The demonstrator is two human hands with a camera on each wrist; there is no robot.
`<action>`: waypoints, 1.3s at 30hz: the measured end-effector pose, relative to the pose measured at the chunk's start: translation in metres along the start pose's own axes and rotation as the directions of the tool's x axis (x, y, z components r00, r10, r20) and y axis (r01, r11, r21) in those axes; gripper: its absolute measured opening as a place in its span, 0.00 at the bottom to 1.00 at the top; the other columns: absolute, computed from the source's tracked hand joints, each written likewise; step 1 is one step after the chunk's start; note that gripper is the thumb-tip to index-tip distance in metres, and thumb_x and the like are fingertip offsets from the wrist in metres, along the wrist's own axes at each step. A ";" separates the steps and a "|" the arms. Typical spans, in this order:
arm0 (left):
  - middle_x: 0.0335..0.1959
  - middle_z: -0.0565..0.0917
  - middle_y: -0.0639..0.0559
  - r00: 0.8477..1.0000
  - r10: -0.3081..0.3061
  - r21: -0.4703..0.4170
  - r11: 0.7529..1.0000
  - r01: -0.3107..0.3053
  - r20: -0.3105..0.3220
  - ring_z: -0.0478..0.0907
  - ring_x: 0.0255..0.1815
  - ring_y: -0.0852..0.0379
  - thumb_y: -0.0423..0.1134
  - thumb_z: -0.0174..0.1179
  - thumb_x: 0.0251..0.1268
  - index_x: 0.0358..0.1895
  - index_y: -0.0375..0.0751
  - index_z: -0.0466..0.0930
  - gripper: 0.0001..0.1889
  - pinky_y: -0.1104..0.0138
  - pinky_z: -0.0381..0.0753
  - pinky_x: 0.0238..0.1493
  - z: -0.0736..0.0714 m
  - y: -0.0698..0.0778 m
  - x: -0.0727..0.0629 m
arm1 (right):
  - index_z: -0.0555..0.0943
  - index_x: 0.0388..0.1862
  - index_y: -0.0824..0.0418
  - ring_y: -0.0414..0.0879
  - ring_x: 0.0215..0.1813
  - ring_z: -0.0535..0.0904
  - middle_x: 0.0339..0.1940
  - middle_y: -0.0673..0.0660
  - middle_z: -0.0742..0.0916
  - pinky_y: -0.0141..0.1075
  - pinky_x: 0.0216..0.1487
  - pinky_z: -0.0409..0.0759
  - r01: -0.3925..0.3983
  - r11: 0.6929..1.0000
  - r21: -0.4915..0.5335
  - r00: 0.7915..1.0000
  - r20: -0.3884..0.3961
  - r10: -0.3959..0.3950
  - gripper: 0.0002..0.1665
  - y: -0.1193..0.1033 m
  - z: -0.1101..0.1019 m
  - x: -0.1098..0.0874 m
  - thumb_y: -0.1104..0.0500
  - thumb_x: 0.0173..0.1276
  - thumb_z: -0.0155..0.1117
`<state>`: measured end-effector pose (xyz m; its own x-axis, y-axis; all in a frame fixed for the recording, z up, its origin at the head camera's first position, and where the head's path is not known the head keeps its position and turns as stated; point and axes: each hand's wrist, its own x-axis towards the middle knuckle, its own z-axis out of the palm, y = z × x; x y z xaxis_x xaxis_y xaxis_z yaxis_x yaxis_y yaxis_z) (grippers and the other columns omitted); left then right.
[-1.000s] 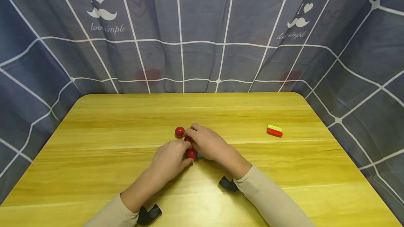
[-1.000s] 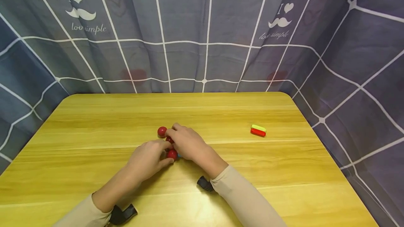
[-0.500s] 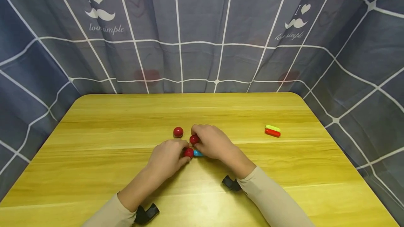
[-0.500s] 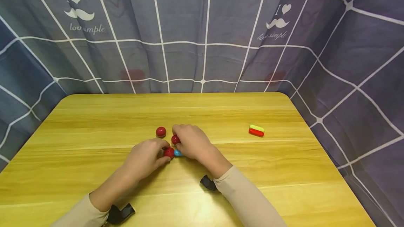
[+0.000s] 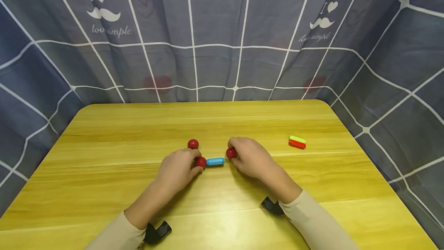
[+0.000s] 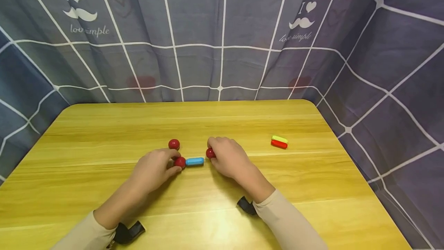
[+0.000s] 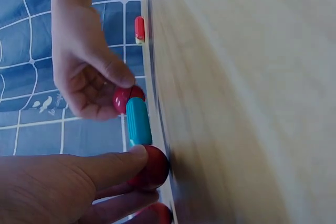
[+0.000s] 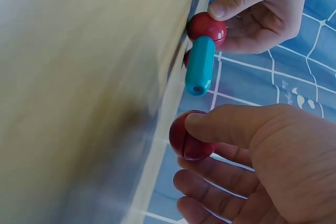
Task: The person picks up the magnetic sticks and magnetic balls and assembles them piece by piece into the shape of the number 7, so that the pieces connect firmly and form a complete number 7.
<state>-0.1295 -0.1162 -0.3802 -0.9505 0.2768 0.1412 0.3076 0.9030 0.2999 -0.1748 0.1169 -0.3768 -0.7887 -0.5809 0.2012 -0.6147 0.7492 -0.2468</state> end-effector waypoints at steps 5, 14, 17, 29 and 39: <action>0.34 0.84 0.52 1.000 -0.007 -0.006 1.000 0.007 0.006 0.76 0.29 0.56 0.43 0.77 0.48 0.41 0.45 0.85 0.16 0.59 0.79 0.30 -0.001 0.000 0.003 | 0.77 0.41 0.56 0.43 0.32 0.73 0.30 0.46 0.79 0.36 0.36 0.73 -0.001 1.000 -0.007 1.000 0.025 0.002 0.15 0.003 0.001 -0.008 0.62 0.56 0.73; 0.34 0.84 0.52 1.000 -0.018 -0.005 1.000 0.018 0.014 0.77 0.29 0.55 0.45 0.76 0.50 0.42 0.45 0.85 0.17 0.59 0.78 0.28 0.001 0.000 0.008 | 0.77 0.41 0.56 0.42 0.31 0.72 0.29 0.46 0.78 0.34 0.35 0.73 0.017 1.000 -0.017 1.000 0.020 -0.017 0.16 0.009 0.005 -0.013 0.62 0.55 0.72; 0.33 0.84 0.52 1.000 -0.018 0.001 1.000 0.018 0.014 0.77 0.29 0.55 0.45 0.76 0.50 0.42 0.45 0.85 0.17 0.58 0.78 0.28 0.000 0.000 0.008 | 0.77 0.41 0.56 0.42 0.31 0.72 0.30 0.46 0.78 0.35 0.35 0.73 0.024 1.000 -0.013 1.000 0.016 -0.023 0.16 0.009 0.004 -0.013 0.62 0.55 0.72; 0.33 0.84 0.53 1.000 -0.006 -0.017 1.000 0.006 0.013 0.76 0.29 0.56 0.44 0.76 0.50 0.42 0.45 0.86 0.16 0.59 0.78 0.28 0.000 0.002 0.010 | 0.77 0.41 0.56 0.42 0.32 0.73 0.30 0.46 0.79 0.35 0.36 0.73 0.020 1.000 0.004 0.999 0.024 -0.020 0.16 0.008 0.001 -0.012 0.63 0.55 0.72; 0.35 0.85 0.51 1.000 -0.005 -0.016 1.000 0.005 0.009 0.77 0.29 0.56 0.44 0.76 0.50 0.44 0.43 0.86 0.18 0.59 0.80 0.30 0.001 0.003 0.009 | 0.77 0.42 0.55 0.41 0.33 0.73 0.31 0.45 0.79 0.35 0.37 0.74 0.043 0.999 0.016 0.998 0.038 -0.044 0.16 0.005 0.005 -0.010 0.62 0.56 0.72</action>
<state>-0.1376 -0.1110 -0.3790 -0.9523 0.2756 0.1310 0.3036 0.8989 0.3159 -0.1698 0.1252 -0.3850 -0.7608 -0.6246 0.1760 -0.6482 0.7183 -0.2529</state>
